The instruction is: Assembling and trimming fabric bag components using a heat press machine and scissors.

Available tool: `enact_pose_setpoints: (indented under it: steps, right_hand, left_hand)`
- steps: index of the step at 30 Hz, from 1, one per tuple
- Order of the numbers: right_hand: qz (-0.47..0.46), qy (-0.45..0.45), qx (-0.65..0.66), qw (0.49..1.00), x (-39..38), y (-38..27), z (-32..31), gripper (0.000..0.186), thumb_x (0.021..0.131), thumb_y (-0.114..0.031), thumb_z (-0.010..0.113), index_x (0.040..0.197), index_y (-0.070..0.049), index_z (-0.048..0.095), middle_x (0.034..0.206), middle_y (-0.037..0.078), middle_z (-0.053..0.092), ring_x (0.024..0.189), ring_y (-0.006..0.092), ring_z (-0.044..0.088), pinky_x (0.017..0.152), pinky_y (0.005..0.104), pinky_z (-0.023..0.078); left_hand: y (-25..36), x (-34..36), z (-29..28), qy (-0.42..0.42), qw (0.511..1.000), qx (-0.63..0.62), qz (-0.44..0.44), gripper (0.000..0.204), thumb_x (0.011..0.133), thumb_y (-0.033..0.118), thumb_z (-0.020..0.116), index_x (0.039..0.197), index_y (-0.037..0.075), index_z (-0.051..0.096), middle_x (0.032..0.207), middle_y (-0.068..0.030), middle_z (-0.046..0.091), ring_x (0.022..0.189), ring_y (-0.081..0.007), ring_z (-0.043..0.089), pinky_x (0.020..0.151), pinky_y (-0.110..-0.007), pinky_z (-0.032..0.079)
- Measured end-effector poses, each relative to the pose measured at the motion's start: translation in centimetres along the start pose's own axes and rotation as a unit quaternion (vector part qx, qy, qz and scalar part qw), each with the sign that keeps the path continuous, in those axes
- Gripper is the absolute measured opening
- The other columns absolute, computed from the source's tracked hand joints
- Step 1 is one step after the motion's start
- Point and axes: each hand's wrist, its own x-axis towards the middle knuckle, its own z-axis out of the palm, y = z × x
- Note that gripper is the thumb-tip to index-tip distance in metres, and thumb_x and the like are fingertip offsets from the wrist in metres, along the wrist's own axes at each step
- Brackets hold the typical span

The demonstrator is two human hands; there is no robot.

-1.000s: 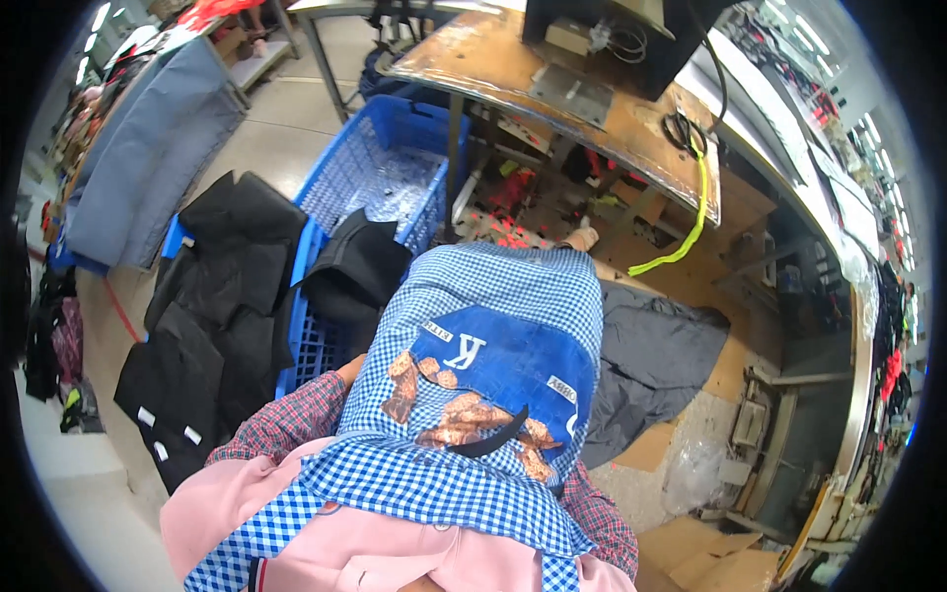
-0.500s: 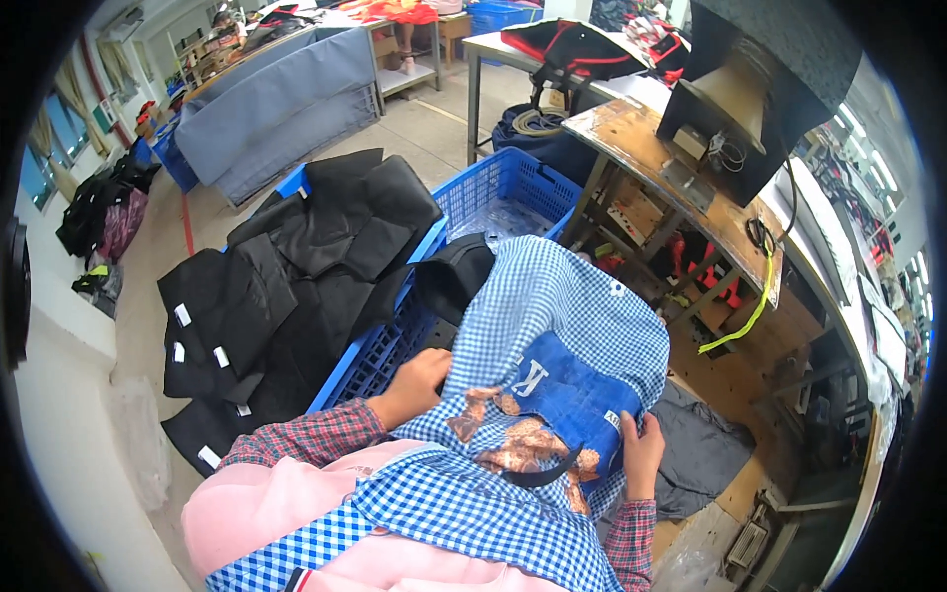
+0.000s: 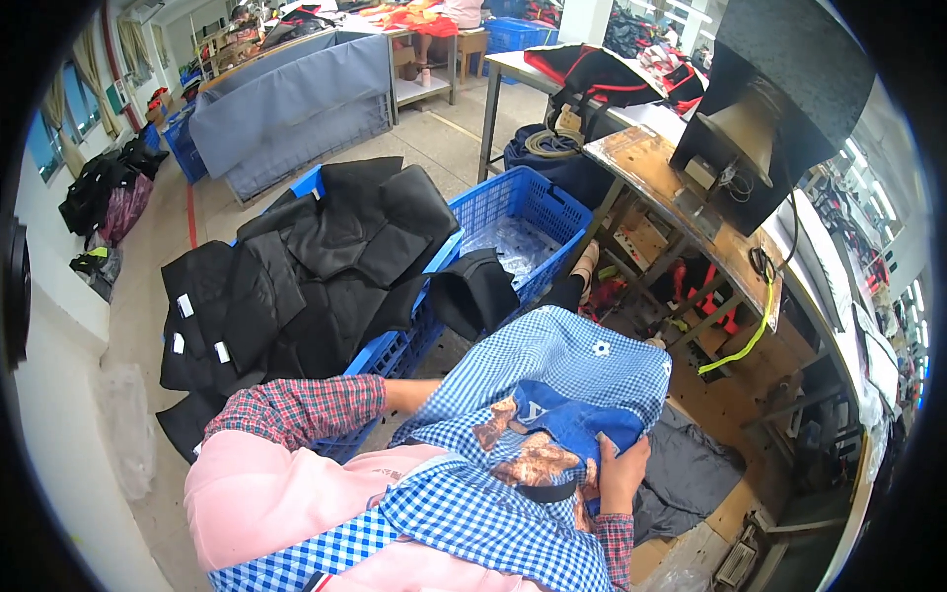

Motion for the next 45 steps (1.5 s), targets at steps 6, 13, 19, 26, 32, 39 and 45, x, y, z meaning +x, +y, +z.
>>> enact_pose_setpoints:
  steps: [6,13,19,26,32,39,45]
  right_hand:
    - [-0.027,-0.012,-0.01,1.0,0.8,-0.1,-0.8,0.053,0.087,-0.043,0.069,0.092,0.008,0.058,0.085,0.029,0.065,0.085,0.0469,0.064,0.073,0.0512,0.049]
    - [-0.097,-0.094,0.018,0.991,2.1,0.0,-0.6,0.041,0.09,-0.032,0.067,0.086,0.008,0.059,0.082,0.029,0.065,0.081,0.0459,0.064,0.07,0.0499,0.048]
    - [-0.114,-0.062,-0.088,0.988,2.8,-0.3,1.0,0.039,0.09,-0.03,0.067,0.09,0.008,0.059,0.086,0.028,0.066,0.084,0.0458,0.064,0.072,0.0494,0.048]
    - [-0.029,-0.287,0.135,0.948,5.6,0.0,1.3,0.025,0.095,-0.02,0.062,0.096,0.005,0.063,0.08,0.006,0.064,0.068,0.0129,0.056,0.062,0.0283,0.045]
    - [0.044,-0.29,0.244,0.924,4.2,-0.9,-1.5,0.019,0.097,-0.014,0.058,0.101,0.003,0.065,0.085,-0.003,0.062,0.074,0.0046,0.052,0.066,0.0217,0.042]
    - [-0.083,-0.019,0.107,0.991,17.4,8.1,0.5,0.025,0.097,-0.021,0.062,0.083,-0.001,0.057,0.072,-0.003,0.053,0.067,0.0095,0.05,0.061,0.026,0.042]
    - [0.057,0.021,0.172,0.983,22.4,7.6,-0.7,0.023,0.097,-0.027,0.062,0.091,-0.005,0.059,0.078,0.002,0.057,0.067,0.0106,0.054,0.053,0.0265,0.044]
  left_hand:
    - [-6.5,3.3,-3.7,0.041,0.978,-0.199,-0.054,0.031,0.098,0.009,0.048,0.125,0.0,0.061,0.121,-0.0068,0.065,0.106,-0.0141,0.058,0.093,-0.03,0.046]
    - [-7.8,3.7,-6.8,0.2,0.87,-0.417,-0.17,0.03,0.099,0.018,0.054,0.122,0.002,0.064,0.114,-0.0046,0.069,0.099,-0.015,0.063,0.089,-0.03,0.049]
    - [-9.4,5.4,-7.2,0.138,0.717,-0.68,-0.068,0.058,0.1,0.053,0.047,0.114,-0.001,0.064,0.112,-0.0082,0.069,0.101,-0.017,0.064,0.093,-0.034,0.05]
    - [-10.2,10.1,-7.8,0.27,0.762,-0.586,-0.057,0.024,0.095,0.017,0.064,0.108,-0.003,0.065,0.1,-0.0072,0.07,0.083,-0.0127,0.067,0.078,-0.026,0.055]
    - [-6.9,8.9,-11.8,0.353,0.75,-0.555,0.071,0.017,0.095,0.013,0.064,0.106,0.0,0.066,0.094,-0.0026,0.07,0.079,-0.008,0.065,0.075,-0.021,0.054]
    - [-13.5,-3.6,-15.5,0.645,0.741,0.094,-0.16,0.025,0.092,0.024,0.062,0.097,0.001,0.07,0.09,-0.0142,0.072,0.081,-0.0244,0.071,0.074,-0.035,0.054]
    - [-23.3,-18.8,-15.2,0.622,0.579,0.214,-0.483,0.049,0.089,0.04,0.063,0.125,0.006,0.058,0.124,-0.0203,0.058,0.114,-0.0416,0.054,0.096,-0.051,0.046]
